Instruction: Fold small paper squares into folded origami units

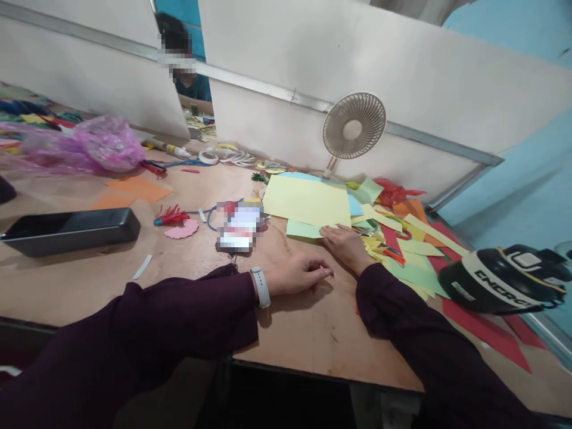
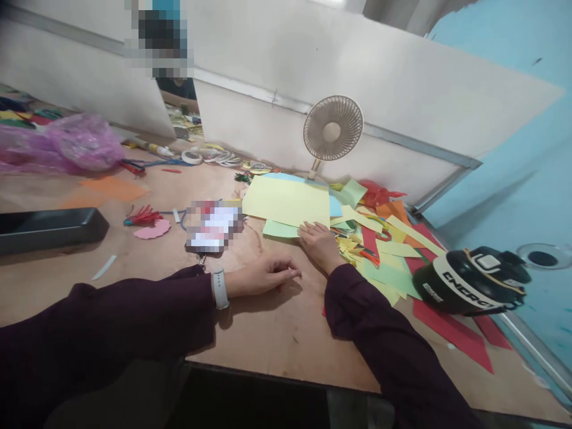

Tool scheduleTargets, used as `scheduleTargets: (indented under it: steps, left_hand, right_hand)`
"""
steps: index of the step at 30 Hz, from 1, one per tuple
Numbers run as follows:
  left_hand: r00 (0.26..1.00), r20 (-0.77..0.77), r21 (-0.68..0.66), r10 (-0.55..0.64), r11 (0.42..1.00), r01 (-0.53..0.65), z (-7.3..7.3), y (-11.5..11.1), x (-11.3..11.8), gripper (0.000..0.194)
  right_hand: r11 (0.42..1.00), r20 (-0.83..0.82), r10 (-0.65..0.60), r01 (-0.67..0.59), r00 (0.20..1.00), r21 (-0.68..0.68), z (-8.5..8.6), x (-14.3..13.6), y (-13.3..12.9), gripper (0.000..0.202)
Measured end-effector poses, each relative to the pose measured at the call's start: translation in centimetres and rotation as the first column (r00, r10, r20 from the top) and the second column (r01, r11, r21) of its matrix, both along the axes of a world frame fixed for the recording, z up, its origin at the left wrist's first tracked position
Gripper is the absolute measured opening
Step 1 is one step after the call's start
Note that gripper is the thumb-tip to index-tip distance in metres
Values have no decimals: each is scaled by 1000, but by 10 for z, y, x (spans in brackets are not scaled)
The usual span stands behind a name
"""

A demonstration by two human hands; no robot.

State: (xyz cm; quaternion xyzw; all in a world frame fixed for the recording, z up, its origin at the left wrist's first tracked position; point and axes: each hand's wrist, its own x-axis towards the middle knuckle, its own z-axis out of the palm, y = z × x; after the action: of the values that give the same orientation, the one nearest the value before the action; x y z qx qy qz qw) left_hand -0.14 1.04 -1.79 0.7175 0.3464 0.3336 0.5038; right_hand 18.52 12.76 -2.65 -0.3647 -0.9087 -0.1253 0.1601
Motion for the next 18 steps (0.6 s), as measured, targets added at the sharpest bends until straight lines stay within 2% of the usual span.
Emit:
scheduleTargets:
  steps: [3, 8, 12, 15, 18]
  left_hand:
    - [1000, -27, -3, 14, 1000, -14, 1, -1, 1, 22]
    - [999, -51, -1, 14, 1000, -14, 2, -1, 1, 22]
    - [998, -57, 11, 4, 1000, -3, 3, 0, 2, 19]
    - [998, -70, 29, 4, 1000, -2, 2, 0, 2, 19]
    - [995, -93, 95, 25, 995, -16, 3, -2, 0, 20]
  right_hand:
    - [998, -40, -21, 23, 999, 60, 6, -4, 6, 24]
    - [972, -166, -204, 219, 965, 81, 25, -17, 24, 27]
    - [950, -236, -278, 303, 931, 79, 35, -26, 35, 41]
    - [953, -254, -261, 290, 931, 83, 37, -27, 33, 41]
    - [972, -235, -185, 212, 954, 99, 36, -22, 20, 29]
